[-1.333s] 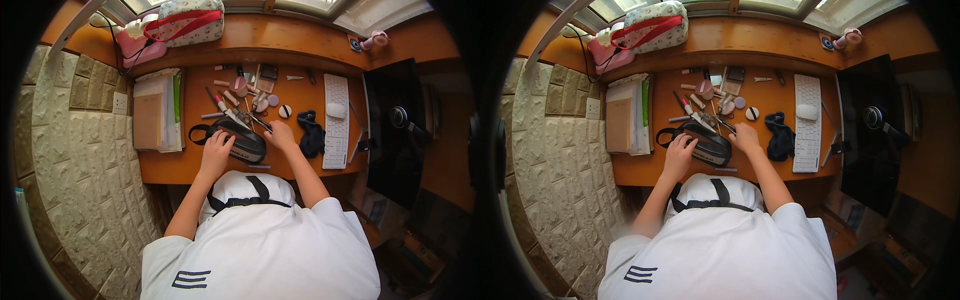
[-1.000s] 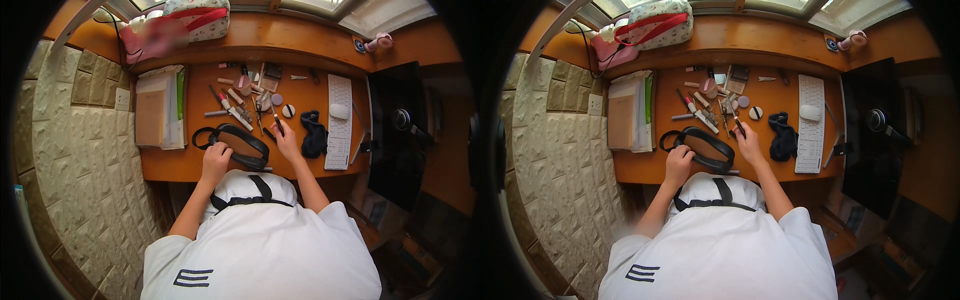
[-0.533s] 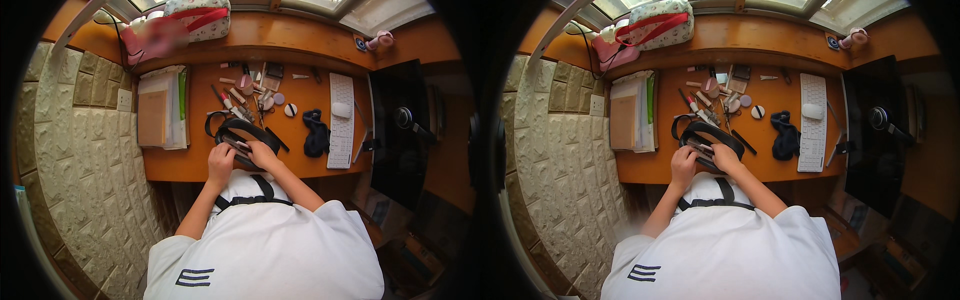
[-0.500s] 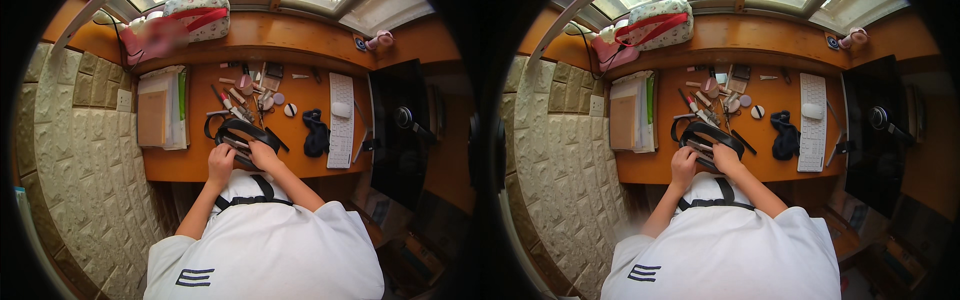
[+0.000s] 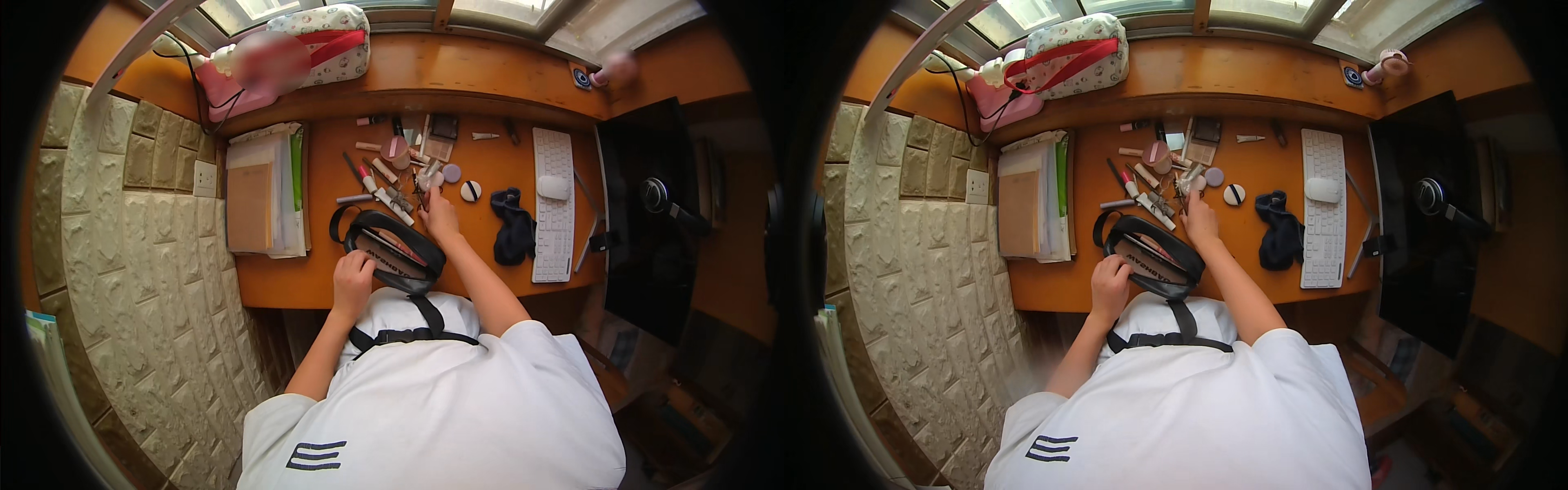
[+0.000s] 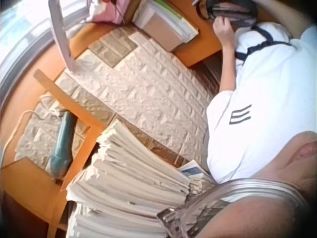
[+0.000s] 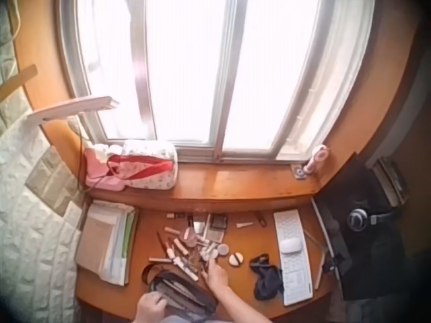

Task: The person gathers scattered makeup items from a wooden desk and places them into a black cosmetic bag. After closing the bag, they use a dark cloth to wipe the desk surface and the window sill area.

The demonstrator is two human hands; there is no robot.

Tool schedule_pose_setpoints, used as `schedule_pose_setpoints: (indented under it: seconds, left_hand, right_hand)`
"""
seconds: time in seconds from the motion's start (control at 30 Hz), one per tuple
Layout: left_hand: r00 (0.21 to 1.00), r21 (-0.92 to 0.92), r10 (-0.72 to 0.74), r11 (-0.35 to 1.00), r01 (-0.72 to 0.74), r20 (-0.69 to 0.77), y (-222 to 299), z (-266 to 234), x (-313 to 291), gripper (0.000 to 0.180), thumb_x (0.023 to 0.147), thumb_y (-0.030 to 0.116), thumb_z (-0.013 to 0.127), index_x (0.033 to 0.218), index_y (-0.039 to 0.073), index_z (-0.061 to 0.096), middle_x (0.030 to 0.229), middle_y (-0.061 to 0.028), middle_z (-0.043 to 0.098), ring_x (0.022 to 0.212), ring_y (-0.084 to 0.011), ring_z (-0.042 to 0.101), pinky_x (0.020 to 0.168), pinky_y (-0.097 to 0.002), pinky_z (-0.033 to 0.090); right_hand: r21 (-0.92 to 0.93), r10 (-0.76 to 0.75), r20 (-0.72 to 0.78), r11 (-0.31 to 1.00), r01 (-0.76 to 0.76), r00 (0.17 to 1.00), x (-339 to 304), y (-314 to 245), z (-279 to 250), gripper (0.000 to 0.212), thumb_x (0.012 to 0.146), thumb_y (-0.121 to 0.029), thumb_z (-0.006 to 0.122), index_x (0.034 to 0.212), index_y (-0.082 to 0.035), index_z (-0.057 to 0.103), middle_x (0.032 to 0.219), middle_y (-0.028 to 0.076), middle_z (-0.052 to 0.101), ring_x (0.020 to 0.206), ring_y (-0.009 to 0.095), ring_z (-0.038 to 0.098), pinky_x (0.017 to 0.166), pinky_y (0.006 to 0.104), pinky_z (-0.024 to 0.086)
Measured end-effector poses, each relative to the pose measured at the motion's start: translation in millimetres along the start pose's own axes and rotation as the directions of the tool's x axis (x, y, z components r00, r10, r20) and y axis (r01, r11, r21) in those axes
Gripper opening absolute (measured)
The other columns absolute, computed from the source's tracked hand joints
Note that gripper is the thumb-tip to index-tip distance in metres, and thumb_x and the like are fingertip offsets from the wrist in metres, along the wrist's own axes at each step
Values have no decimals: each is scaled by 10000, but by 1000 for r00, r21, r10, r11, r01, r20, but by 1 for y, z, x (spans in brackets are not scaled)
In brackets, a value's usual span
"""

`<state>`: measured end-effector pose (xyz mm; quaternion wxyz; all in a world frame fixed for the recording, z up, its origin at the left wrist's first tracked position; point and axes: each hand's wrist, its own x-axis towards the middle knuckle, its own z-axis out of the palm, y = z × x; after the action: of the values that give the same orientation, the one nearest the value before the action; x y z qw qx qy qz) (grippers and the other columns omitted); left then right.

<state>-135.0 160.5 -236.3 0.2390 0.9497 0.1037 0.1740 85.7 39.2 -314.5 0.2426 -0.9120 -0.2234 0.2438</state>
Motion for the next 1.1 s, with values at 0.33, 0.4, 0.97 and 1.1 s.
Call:
schedule_pose_setpoints:
  seconds: [0.33, 0.4, 0.97, 1.1]
  left_hand:
    - [1000, -6, 5, 1000, -6, -9, 2, 1, 6, 156, 664, -50, 634, 795, 29, 601, 919, -110, 606, 978, -310, 615, 825, -404, 493]
    - [1000, -2, 13, 1000, -13, -9, 0, 4, 5, 139, 679, -37, 629, 799, 30, 605, 920, -110, 607, 982, -308, 614, 828, -403, 493]
    - [997, 54, 24, 998, -28, 76, -3, 2, 7, 125, 737, 69, 615, 858, 34, 614, 948, -105, 598, 1017, -279, 600, 857, -385, 481]
    - [996, 43, -12, 999, 8, 91, -3, 2, 6, 125, 748, 72, 609, 867, 34, 617, 952, -109, 599, 1026, -285, 599, 866, -390, 479]
  right_hand:
    - [-390, 133, 234, 920, -33, 963, -19, 2, -74, 358, 894, -285, 603, 1086, 15, 579, 1159, 268, 602, 1040, 422, 627, 872, 496, 525]
    - [-487, 148, 302, 873, 18, 942, -32, 9, -97, 373, 896, -325, 636, 1046, 17, 625, 1139, 251, 626, 1015, 383, 651, 844, 462, 544]
    - [-402, -243, 104, 877, 264, 964, 100, -74, 43, 168, 794, -173, 708, 887, -35, 728, 905, 182, 699, 825, 341, 710, 694, 441, 583]
    - [-417, -138, 374, 858, 299, 917, 99, -90, 21, 224, 780, -210, 695, 904, -30, 743, 956, 202, 722, 877, 332, 722, 728, 429, 594]
